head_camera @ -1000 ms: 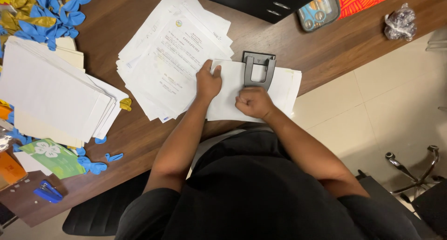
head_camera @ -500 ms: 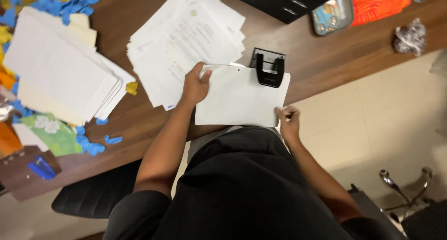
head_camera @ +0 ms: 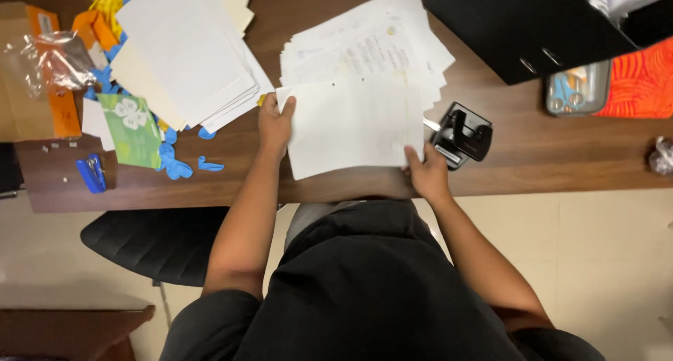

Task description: Punching holes in several sheets of paper using a manual hole puncher and organizing them on an office desk.

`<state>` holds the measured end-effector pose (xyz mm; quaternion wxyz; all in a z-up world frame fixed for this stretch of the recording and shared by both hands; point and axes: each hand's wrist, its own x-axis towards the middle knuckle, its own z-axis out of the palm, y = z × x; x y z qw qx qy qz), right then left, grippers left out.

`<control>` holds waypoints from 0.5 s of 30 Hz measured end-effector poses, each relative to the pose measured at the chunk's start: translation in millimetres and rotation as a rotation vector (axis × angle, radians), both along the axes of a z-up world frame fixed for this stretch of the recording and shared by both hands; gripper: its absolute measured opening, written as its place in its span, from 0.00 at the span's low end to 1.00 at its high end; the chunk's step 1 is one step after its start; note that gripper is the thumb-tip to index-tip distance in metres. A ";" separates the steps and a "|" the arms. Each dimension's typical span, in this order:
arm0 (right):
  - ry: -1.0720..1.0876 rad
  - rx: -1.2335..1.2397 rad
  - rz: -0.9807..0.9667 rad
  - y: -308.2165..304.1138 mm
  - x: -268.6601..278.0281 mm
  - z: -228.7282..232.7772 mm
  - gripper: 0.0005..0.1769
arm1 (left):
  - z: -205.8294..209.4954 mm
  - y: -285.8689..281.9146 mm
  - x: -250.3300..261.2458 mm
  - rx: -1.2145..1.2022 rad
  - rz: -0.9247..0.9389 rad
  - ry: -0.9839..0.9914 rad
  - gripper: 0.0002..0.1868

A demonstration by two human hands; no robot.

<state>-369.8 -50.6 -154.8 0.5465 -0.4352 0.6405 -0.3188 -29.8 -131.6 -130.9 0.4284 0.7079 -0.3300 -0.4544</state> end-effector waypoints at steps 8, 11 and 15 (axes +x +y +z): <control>0.450 -0.370 0.068 -76.8 19.1 -57.0 0.16 | -111.5 -2.1 42.0 0.034 -0.073 -0.032 0.13; 0.531 -0.297 0.020 -75.3 25.6 -67.9 0.20 | -115.0 -6.3 59.6 -0.017 -0.128 -0.299 0.13; 0.850 -0.308 -0.038 -60.7 57.1 -7.5 0.39 | -101.5 7.8 95.3 -0.109 -0.133 -0.311 0.10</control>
